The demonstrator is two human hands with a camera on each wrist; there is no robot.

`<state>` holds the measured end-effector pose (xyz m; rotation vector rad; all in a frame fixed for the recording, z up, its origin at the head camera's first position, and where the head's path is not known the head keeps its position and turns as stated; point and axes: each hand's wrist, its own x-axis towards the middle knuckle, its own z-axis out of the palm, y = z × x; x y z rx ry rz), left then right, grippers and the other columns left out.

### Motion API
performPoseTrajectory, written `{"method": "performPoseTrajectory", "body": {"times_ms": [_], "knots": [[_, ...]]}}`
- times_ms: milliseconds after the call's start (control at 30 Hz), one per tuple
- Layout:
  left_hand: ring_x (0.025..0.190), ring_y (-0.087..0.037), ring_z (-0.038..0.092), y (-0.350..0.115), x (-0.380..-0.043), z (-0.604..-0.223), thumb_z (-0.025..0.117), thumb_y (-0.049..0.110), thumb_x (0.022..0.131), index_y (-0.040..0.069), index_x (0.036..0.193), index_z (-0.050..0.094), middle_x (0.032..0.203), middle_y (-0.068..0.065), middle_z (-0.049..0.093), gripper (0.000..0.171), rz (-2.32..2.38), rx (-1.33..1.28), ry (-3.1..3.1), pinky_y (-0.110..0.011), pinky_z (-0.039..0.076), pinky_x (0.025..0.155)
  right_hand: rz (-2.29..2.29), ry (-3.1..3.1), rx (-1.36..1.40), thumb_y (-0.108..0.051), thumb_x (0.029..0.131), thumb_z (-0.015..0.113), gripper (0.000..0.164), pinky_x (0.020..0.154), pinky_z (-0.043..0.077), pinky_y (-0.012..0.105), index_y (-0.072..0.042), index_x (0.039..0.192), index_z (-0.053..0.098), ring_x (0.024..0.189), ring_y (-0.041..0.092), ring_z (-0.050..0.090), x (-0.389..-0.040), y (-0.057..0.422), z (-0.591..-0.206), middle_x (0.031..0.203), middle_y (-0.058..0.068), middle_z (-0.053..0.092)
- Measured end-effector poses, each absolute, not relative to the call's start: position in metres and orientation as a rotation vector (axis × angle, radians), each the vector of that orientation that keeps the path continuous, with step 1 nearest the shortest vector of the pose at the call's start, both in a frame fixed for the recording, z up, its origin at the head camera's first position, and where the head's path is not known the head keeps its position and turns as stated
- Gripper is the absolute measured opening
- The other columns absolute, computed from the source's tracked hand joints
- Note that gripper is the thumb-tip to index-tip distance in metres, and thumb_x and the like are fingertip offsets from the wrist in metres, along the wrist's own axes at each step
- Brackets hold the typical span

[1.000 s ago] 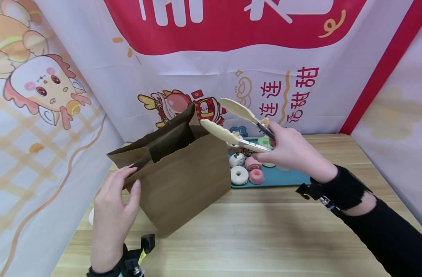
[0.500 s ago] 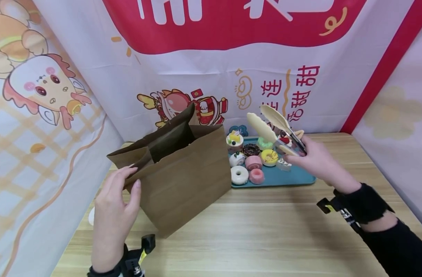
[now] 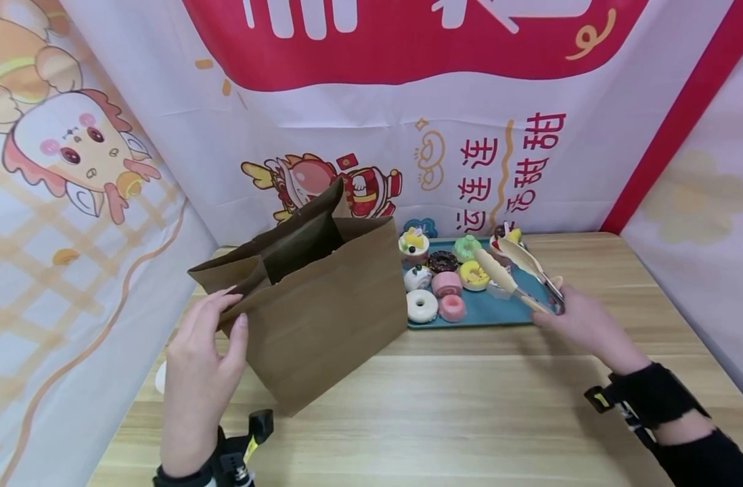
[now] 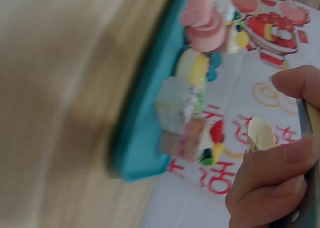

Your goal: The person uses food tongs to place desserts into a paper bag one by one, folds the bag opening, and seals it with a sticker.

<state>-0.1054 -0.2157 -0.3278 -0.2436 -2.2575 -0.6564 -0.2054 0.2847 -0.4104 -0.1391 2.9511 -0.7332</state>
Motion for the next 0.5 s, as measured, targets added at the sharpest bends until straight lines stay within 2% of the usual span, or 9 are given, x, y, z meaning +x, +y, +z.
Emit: {"method": "performPoseTrajectory", "body": {"times_ms": [267, 500], "knots": [[0.11, -0.037, 0.061, -0.217, -0.106, -0.329, 0.062, 0.001, 0.088, -0.002, 0.115, 0.065, 0.121, -0.019, 0.066, 0.027, -0.657, -0.24, -2.259, 0.0, 0.03, 0.099, -0.613, 2.925, -0.05, -0.052, 0.084, 0.067, 0.079, 0.056, 0.043, 0.031, 0.017, 0.116, 0.047, 0.072, 0.028, 0.055, -0.201, 0.3, -0.436, 0.09, 0.022, 0.061], [0.111, -0.037, 0.061, -0.218, -0.107, -0.328, 0.062, 0.002, 0.089, -0.002, 0.116, 0.064, 0.121, -0.02, 0.065, 0.028, -0.655, -0.24, -2.264, -0.005, 0.035, 0.1, -0.556, 2.883, 0.055, -0.059, 0.08, 0.069, 0.074, 0.053, 0.036, 0.03, 0.009, 0.101, 0.048, 0.07, 0.027, 0.05, -0.2, 0.303, -0.449, 0.08, 0.016, 0.051]]}}
